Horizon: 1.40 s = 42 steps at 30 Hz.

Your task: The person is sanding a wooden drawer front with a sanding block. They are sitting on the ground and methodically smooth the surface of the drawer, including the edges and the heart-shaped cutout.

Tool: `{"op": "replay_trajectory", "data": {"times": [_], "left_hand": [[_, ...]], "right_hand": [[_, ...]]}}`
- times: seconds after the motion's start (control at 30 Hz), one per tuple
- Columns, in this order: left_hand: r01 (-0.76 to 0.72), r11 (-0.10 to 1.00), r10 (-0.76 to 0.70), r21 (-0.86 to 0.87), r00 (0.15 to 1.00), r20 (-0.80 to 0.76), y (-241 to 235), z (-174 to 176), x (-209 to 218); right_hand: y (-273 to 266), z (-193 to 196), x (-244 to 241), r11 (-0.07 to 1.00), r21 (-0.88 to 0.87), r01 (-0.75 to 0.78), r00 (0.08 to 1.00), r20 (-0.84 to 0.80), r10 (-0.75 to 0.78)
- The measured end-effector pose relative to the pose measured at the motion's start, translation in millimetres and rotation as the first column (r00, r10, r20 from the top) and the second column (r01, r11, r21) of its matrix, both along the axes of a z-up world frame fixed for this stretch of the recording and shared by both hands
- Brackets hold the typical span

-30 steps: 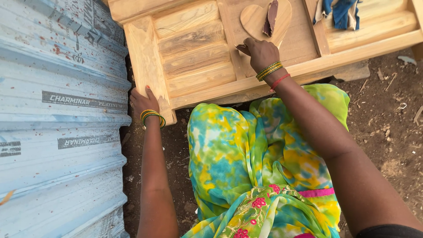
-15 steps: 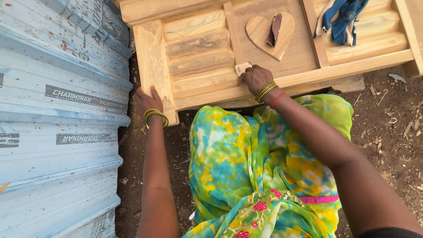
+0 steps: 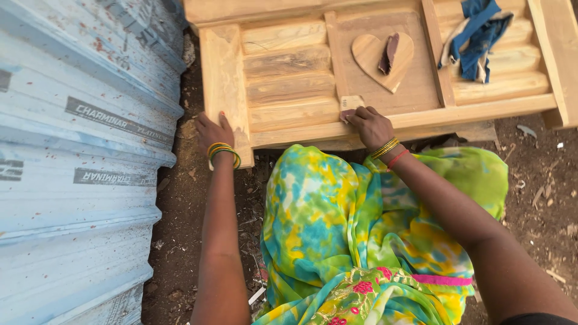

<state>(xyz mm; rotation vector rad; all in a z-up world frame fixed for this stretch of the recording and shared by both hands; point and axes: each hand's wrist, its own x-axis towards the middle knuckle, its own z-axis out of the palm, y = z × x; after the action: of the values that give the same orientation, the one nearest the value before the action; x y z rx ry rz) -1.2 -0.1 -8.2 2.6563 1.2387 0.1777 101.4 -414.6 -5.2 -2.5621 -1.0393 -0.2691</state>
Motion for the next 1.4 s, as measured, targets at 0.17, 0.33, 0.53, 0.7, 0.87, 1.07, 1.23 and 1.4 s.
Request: {"op": "replay_trajectory", "data": {"times": [0.17,0.33,0.53,0.7,0.87,1.07,1.23,1.4], "left_hand": [[0.019,0.996,-0.025,0.082,0.997,0.070,-3,-3,-4],[0.009,0.999,-0.010,0.034,1.000,0.029,3,1,-4],[0.017,0.999,-0.020,0.031,0.995,0.099,2,-16,-2],[0.001,0.994,-0.010,0.108,0.997,0.081,10,-10,-4],[0.016,0.998,-0.023,0.059,0.993,0.114,-1,-7,-4],[0.018,0.995,-0.030,0.099,0.992,0.124,3,-11,-4],[0.015,0.999,-0.019,0.044,0.996,0.089,5,-6,-3],[0.014,1.000,-0.015,0.004,0.996,0.085,0,4,-5]], "right_hand": [[26,-6,28,0.990,0.019,0.142,0.989,0.033,-0.142],[39,-1,47,0.995,-0.051,0.086,0.996,0.039,-0.084],[9,-11,-14,0.978,-0.207,-0.019,0.997,0.073,0.035],[31,-8,-8,0.983,-0.179,0.050,0.996,0.076,-0.037],[53,-8,29,0.980,-0.148,0.132,0.986,0.117,-0.116],[29,-12,-14,0.976,-0.205,0.079,0.996,0.065,-0.067],[31,-13,1,0.991,-0.117,0.067,0.994,0.088,-0.057],[60,-17,59,0.980,-0.123,0.156,0.978,0.161,-0.135]]}}
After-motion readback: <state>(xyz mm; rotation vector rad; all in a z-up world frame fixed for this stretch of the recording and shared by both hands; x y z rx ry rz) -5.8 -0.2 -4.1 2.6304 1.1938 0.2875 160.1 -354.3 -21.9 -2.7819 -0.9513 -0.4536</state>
